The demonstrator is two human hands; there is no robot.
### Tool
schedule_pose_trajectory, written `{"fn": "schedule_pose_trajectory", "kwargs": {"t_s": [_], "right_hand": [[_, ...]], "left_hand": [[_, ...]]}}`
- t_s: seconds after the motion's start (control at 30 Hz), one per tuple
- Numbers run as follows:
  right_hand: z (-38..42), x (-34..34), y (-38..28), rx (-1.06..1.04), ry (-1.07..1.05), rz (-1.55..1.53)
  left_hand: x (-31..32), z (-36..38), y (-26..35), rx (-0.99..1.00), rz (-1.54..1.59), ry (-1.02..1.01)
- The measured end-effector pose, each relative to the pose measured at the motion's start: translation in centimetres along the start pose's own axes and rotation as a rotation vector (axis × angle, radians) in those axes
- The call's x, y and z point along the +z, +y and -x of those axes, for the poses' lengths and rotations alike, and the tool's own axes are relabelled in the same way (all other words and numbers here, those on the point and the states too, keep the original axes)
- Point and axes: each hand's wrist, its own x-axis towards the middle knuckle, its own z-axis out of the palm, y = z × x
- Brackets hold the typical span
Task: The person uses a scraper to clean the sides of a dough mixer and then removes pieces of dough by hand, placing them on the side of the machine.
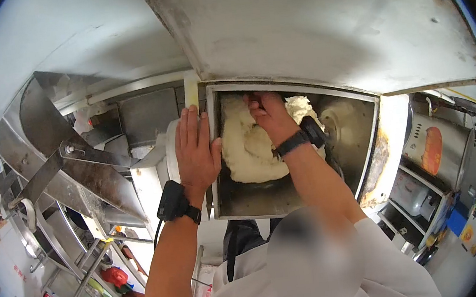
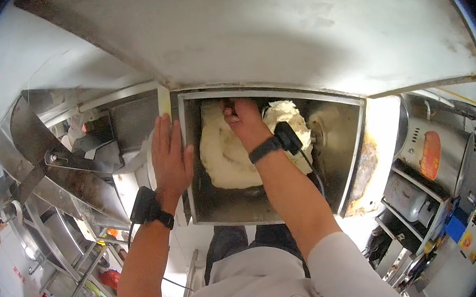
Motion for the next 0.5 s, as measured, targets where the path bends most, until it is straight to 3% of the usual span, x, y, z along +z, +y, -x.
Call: {"fn": "schedule_pose_trajectory", "kwargs": {"t_s": [0.1,0.2,0.27,0.33,0.37,0.4,0.47,0.5], "right_hand": [[-5.2,-1.1,2.1,0.027,-0.162,-0.064],[-8.8,-2.5,3.5,0.122,-0.122,-0.304],[-9.6,-3.4,4.4,0.09,-0.116,-0.251],[-14.5,-8.4,8.1,-0.755,-0.146,1.217],[-22.3,-14.2,11.7,-0.629,-0.303,0.634],[-23.4,-14.8,12.4,-0.625,-0.311,0.637],[-23.4,-15.5,13.1,-0.576,-0.141,1.036],[-17.8,-12.6,10.1,-0.589,-0.253,1.523]], "left_hand": [[0.0,0.1,-0.1,0.005,-0.007,-0.009],[0.1,0.1,-0.2,0.009,0.003,-0.005],[0.0,-0.2,-0.2,0.002,0.007,-0.007],[0.0,-0.1,-0.1,-0.006,0.005,-0.017],[-0.1,-0.1,-0.1,-0.013,-0.001,-0.014],[-0.2,0.0,0.0,-0.015,0.006,-0.023],[-0.1,-0.1,0.1,-0.018,0.01,-0.022],[-0.3,-0.1,0.3,-0.026,0.0,-0.034]]}}
